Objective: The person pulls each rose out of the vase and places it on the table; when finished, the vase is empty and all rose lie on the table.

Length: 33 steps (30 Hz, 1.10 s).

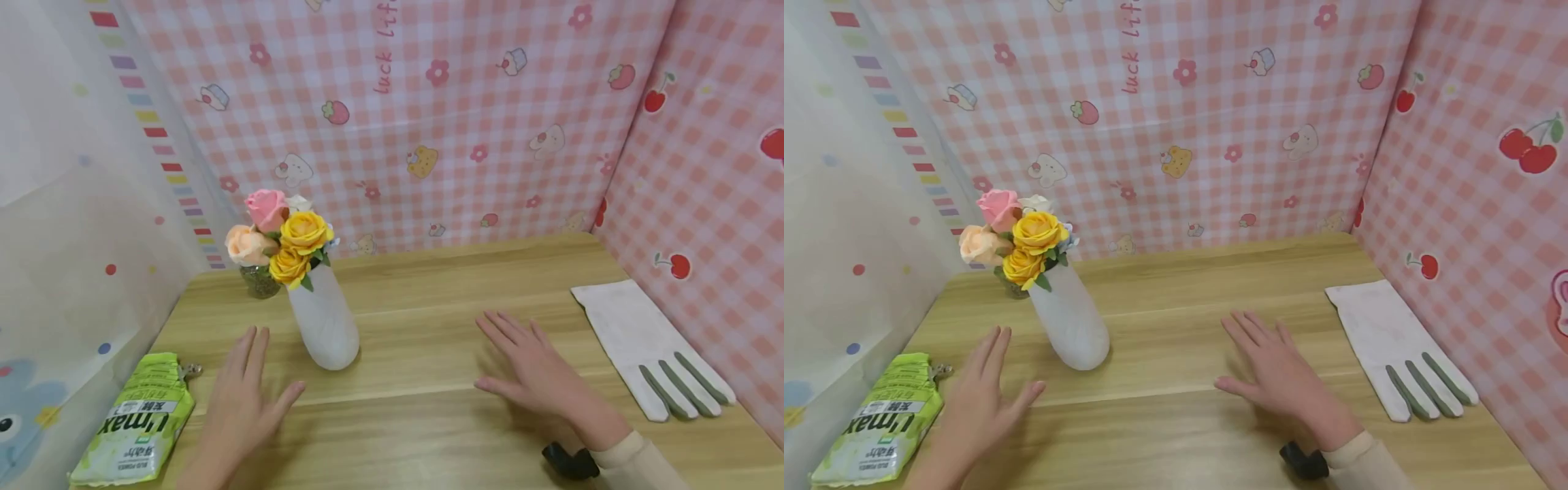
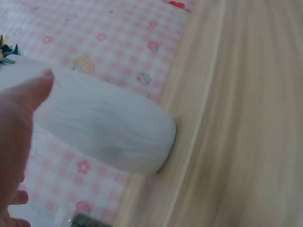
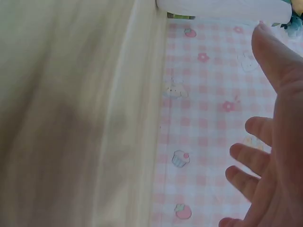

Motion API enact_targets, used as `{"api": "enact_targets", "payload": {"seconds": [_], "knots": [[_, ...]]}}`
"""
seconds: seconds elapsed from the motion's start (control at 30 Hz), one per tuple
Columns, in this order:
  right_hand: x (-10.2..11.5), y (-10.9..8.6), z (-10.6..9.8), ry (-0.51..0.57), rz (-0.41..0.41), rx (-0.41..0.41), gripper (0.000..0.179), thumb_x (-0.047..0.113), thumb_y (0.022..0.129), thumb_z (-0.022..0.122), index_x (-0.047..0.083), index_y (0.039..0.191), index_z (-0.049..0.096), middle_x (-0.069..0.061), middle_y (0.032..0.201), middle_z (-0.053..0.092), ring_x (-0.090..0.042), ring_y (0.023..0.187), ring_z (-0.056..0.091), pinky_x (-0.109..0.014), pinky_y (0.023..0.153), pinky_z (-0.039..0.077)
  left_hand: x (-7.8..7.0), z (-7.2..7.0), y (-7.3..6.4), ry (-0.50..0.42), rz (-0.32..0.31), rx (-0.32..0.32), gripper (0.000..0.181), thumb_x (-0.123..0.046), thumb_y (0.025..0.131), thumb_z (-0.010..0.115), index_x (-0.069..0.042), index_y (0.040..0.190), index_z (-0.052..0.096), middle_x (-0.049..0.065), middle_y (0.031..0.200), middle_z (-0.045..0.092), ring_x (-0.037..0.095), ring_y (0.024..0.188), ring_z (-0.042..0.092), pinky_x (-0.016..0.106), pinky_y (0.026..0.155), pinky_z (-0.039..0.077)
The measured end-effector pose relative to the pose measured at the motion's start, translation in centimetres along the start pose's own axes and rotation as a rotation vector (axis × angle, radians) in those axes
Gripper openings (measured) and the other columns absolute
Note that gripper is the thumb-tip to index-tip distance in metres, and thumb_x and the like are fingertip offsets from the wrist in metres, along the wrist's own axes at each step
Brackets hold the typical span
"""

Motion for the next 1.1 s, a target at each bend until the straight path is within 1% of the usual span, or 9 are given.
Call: {"api": "enact_targets", "payload": {"seconds": [0.13, 0.33, 0.37, 0.47, 0.63, 0.73, 0.83, 0.97, 1.1], "knots": [[1.0, 1.4, -0.8, 0.063, -0.050, -0.033, 0.085, 0.058, 0.084, 0.064, 0.019, 0.152, 0.030, -0.003, 0.153, 0.032, -0.027, 0.140, 0.029, -0.063, 0.105, 0.022, 0.3, 1.2, 1.1, -0.173, -0.110, -0.017, 0.098, -0.044, 0.079, 0.076, 0.000, 0.150, 0.025, 0.026, 0.147, 0.034, 0.045, 0.130, 0.036, 0.060, 0.099, 0.032], [3.8, 4.6, -2.4, 0.178, -0.172, -0.106, 0.075, 0.049, 0.086, 0.068, 0.015, 0.147, 0.040, -0.006, 0.144, 0.046, -0.025, 0.130, 0.043, -0.048, 0.103, 0.036, 1.2, 4.5, 2.2, -0.359, -0.248, -0.027, 0.100, -0.036, 0.080, 0.078, -0.001, 0.152, 0.019, 0.025, 0.146, 0.036, 0.041, 0.132, 0.035, 0.057, 0.103, 0.030], [4.2, 5.2, -2.5, 0.207, -0.175, -0.105, 0.073, 0.048, 0.087, 0.067, 0.016, 0.147, 0.041, -0.006, 0.143, 0.047, -0.022, 0.121, 0.051, -0.045, 0.100, 0.040, 1.2, 5.0, 2.2, -0.387, -0.264, -0.031, 0.100, -0.035, 0.080, 0.078, -0.001, 0.152, 0.017, 0.024, 0.147, 0.036, 0.039, 0.133, 0.036, 0.057, 0.103, 0.030], [5.4, 7.4, -2.5, 0.316, -0.171, -0.092, 0.068, 0.047, 0.088, 0.066, 0.015, 0.144, 0.045, -0.003, 0.140, 0.050, -0.017, 0.117, 0.055, -0.041, 0.098, 0.042, 1.2, 6.6, 2.4, -0.474, -0.298, -0.049, 0.104, -0.033, 0.078, 0.079, -0.001, 0.153, 0.014, 0.024, 0.146, 0.037, 0.037, 0.132, 0.036, 0.055, 0.102, 0.031], [8.1, 11.1, -2.8, 0.466, -0.163, -0.105, 0.057, 0.044, 0.088, 0.068, 0.017, 0.136, 0.055, 0.005, 0.133, 0.057, -0.012, 0.123, 0.051, -0.039, 0.099, 0.042, 1.3, 8.9, 2.1, -0.617, -0.363, -0.075, 0.109, -0.028, 0.075, 0.083, -0.004, 0.154, 0.011, 0.024, 0.144, 0.037, 0.037, 0.128, 0.041, 0.055, 0.098, 0.037], [10.3, 13.2, -3.4, 0.508, -0.195, -0.157, 0.050, 0.040, 0.087, 0.071, 0.017, 0.130, 0.060, 0.006, 0.127, 0.061, -0.008, 0.117, 0.054, -0.036, 0.096, 0.045, 1.4, 9.8, 2.0, -0.682, -0.375, -0.096, 0.109, -0.024, 0.074, 0.084, -0.010, 0.154, 0.011, 0.021, 0.145, 0.036, 0.036, 0.126, 0.043, 0.054, 0.099, 0.037], [12.1, 14.9, -4.0, 0.508, -0.239, -0.213, 0.048, 0.037, 0.085, 0.073, 0.016, 0.127, 0.063, 0.005, 0.121, 0.064, -0.005, 0.111, 0.056, -0.034, 0.091, 0.047, 1.0, 9.9, 2.1, -0.709, -0.335, -0.137, 0.107, -0.018, 0.072, 0.086, -0.011, 0.154, 0.017, 0.017, 0.141, 0.042, 0.030, 0.123, 0.046, 0.046, 0.098, 0.038], [13.7, 16.7, -4.1, 0.516, -0.271, -0.242, 0.047, 0.034, 0.085, 0.074, 0.015, 0.126, 0.064, 0.004, 0.117, 0.066, -0.005, 0.103, 0.058, -0.032, 0.085, 0.050, -0.4, 8.9, 2.3, -0.707, -0.289, -0.193, 0.099, -0.009, 0.068, 0.087, -0.002, 0.148, 0.028, 0.019, 0.131, 0.051, 0.029, 0.115, 0.051, 0.031, 0.094, 0.038], [14.3, 17.9, -3.9, 0.549, -0.264, -0.234, 0.044, 0.032, 0.085, 0.074, 0.014, 0.125, 0.065, 0.005, 0.117, 0.065, -0.007, 0.099, 0.059, -0.027, 0.081, 0.049, -0.7, 8.9, 2.5, -0.706, -0.291, -0.223, 0.093, -0.006, 0.067, 0.087, 0.002, 0.144, 0.034, 0.020, 0.127, 0.054, 0.030, 0.110, 0.054, 0.032, 0.090, 0.041]]}}
Point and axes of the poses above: each hand's wrist, its own y-axis towards the middle knuckle, its own z-axis out of the palm, x = y × z, the point moved 8 cm from there along y, towards the middle knuckle
